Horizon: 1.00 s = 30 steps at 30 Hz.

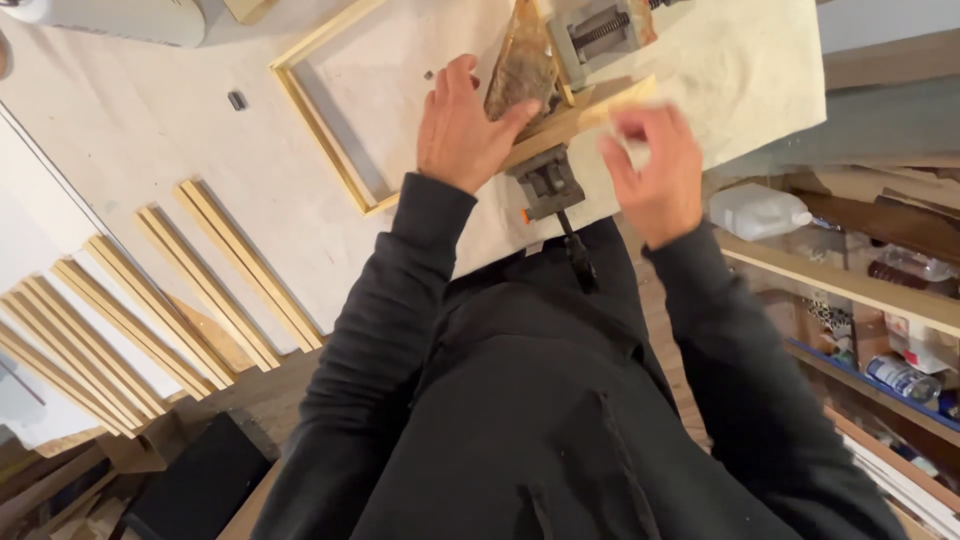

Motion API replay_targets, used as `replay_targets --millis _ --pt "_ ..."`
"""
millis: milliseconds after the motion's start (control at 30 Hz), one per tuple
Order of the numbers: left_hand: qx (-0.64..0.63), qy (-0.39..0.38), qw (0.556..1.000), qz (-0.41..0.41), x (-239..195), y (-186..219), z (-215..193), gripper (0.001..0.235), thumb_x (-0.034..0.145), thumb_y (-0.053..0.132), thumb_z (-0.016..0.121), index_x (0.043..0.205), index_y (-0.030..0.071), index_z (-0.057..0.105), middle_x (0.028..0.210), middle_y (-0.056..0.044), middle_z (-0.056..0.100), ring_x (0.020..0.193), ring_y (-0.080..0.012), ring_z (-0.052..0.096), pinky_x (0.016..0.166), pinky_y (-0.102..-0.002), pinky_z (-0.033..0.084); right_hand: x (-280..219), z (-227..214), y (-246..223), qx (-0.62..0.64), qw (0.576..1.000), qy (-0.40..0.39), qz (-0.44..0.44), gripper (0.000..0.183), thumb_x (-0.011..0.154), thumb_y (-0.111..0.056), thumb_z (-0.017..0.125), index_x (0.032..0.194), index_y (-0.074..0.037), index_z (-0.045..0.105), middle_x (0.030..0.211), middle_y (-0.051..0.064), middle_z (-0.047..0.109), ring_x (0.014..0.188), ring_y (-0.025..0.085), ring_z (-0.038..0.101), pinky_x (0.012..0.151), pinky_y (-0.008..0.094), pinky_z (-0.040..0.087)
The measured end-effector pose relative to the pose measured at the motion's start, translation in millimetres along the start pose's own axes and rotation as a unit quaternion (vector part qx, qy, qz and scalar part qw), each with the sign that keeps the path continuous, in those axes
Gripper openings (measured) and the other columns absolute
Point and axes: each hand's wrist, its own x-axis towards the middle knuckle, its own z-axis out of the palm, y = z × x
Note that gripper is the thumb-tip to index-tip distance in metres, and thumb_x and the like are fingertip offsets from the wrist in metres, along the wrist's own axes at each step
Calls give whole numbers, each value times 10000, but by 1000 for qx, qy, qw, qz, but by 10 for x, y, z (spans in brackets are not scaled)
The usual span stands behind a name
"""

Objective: Assembling wooden picture frames by gluing corners and using clamps.

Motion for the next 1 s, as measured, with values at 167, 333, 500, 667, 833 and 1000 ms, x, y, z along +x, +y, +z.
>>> replay_targets --millis 167,333,500,667,833,1000 --pt "27 -51 998 -6 215 50 212 972 771 564 897 1311 -99 433 1214 -265 551 1051 -434 575 897 -503 476 -487 29 -30 -27 996 -6 84 312 950 -88 792 1212 -15 639 1025 133 634 933 292 638 835 400 526" --pt "34 -152 983 -95 275 91 190 762 716 471 842 1184 -24 500 1230 -208 532 1069 -410 589 933 -488 504 -351 25 -49 -16 991 27 128 501 937 -88 800 1372 -9 567 1320 179 569 1157 333 575 971 429 507" --pt "31 -159 983 -88 299 120 111 815 695 481 853 1221 -29 498 1238 -206 531 1071 -422 587 933 -485 499 81 43 38 -95 994 41 28 557 959 -112 840 1436 -27 566 1484 212 480 1367 430 474 1142 508 430" --pt "-30 -190 979 -69 221 -89 -169 818 757 522 832 1274 -23 509 1215 -188 545 1112 -356 624 953 -441 510 212 95 180 -75 995 -28 65 414 962 -176 871 1305 -89 656 1484 216 473 1347 445 471 1088 503 448" --pt "-169 -367 906 -125 91 -551 -463 570 941 383 655 1403 58 581 1261 -122 703 1123 -224 688 997 -344 528 213 104 218 -1 995 -33 93 378 965 -157 842 1285 -83 654 1492 211 472 1374 410 514 1106 474 485" --pt "-240 -419 870 -99 39 -791 -546 525 960 156 642 1463 44 540 1335 -107 675 1221 -194 638 1059 -328 483 245 110 234 7 994 -35 99 391 939 -149 852 1265 -83 646 1474 218 472 1358 392 526 1104 456 488"
